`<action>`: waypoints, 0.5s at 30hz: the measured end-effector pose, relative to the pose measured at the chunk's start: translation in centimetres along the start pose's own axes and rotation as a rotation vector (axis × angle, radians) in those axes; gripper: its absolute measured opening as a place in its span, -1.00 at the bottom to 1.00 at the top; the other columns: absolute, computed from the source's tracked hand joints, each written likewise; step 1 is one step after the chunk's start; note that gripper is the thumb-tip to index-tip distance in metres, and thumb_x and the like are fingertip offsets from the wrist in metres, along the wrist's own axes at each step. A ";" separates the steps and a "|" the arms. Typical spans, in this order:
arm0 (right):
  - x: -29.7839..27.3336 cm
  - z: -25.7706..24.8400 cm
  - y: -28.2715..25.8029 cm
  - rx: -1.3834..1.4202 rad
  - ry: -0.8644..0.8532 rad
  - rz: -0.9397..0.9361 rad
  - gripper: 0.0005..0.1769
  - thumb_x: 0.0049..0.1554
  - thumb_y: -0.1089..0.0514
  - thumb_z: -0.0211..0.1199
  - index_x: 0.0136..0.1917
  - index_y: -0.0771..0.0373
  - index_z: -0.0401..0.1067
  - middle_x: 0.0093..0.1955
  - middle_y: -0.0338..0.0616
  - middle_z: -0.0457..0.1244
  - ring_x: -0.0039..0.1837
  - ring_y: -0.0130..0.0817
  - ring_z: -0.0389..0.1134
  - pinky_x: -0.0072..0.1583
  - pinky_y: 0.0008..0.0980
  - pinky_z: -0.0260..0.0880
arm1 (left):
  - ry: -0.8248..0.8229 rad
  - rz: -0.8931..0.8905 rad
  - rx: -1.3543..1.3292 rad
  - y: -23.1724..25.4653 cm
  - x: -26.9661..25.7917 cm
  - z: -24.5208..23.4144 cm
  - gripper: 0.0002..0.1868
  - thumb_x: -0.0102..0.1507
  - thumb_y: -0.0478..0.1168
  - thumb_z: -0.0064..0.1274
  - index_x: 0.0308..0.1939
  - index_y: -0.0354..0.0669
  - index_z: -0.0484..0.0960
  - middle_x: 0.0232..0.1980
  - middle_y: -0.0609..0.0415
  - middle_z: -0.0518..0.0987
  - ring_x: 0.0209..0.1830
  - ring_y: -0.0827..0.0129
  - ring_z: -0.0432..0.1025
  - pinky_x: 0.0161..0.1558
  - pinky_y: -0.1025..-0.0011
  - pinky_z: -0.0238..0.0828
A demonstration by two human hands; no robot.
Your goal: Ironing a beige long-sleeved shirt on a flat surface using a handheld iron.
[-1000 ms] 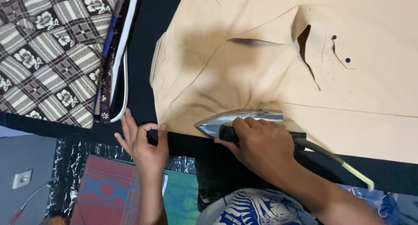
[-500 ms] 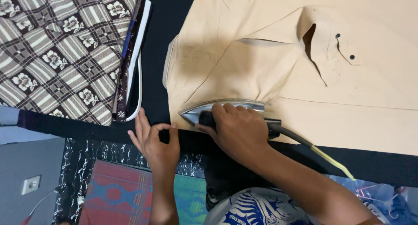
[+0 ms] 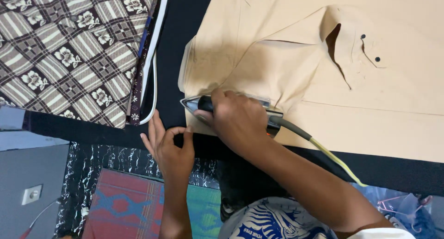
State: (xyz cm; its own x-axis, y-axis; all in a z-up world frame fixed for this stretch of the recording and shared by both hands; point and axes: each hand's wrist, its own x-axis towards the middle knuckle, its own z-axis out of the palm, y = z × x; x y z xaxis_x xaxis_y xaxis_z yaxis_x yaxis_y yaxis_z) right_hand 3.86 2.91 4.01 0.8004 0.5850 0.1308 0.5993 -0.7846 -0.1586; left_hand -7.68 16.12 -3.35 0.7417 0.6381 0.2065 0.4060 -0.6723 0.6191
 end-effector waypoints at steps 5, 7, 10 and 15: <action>0.3 0.1 0.0 -0.062 0.034 -0.041 -0.53 0.20 -0.39 0.06 -0.11 0.02 0.35 -0.33 -0.32 0.28 -0.27 -0.16 0.48 -0.22 -0.18 0.46 | -0.037 0.011 0.011 0.5 0.0 -0.7 -0.88 0.21 -0.19 0.27 -0.35 -0.09 0.66 0.61 -0.09 0.27 0.63 0.05 0.08 0.55 -0.24 -0.34; 0.0 -0.1 0.2 -0.012 -0.023 -0.085 -0.49 0.14 -0.44 0.12 -0.11 0.03 0.37 -0.35 -0.28 0.31 -0.26 -0.14 0.49 -0.23 -0.15 0.47 | -0.050 -0.011 0.000 0.5 0.0 -0.9 -0.89 0.22 -0.21 0.25 -0.36 -0.12 0.67 0.61 -0.10 0.26 0.63 0.05 0.07 0.55 -0.23 -0.36; 0.3 -0.7 0.3 0.031 -0.087 -0.107 -0.49 0.08 -0.41 0.24 -0.16 0.06 0.39 -0.37 -0.22 0.32 -0.28 -0.08 0.49 -0.26 -0.09 0.46 | -0.019 0.001 0.057 0.0 -0.1 -0.3 -0.86 0.19 -0.17 0.29 -0.37 -0.10 0.65 0.60 -0.08 0.29 0.62 0.09 0.10 0.54 -0.25 -0.33; 1.1 0.4 0.3 0.063 -0.119 -0.084 -0.52 0.13 -0.39 0.16 -0.12 0.04 0.39 -0.36 -0.23 0.34 -0.26 -0.11 0.50 -0.25 -0.09 0.47 | 0.046 0.013 0.062 -0.4 -0.3 0.5 -0.86 0.16 -0.21 0.30 -0.42 -0.04 0.63 0.57 -0.11 0.34 0.61 0.05 0.14 0.52 -0.28 -0.35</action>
State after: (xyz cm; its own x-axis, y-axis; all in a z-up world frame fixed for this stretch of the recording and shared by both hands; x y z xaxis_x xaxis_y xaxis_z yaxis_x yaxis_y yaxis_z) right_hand 4.98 3.38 3.71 0.7407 0.6712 0.0294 0.6607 -0.7197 -0.2135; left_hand -7.83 15.97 -3.99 0.7224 0.6447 0.2500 0.4295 -0.7017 0.5684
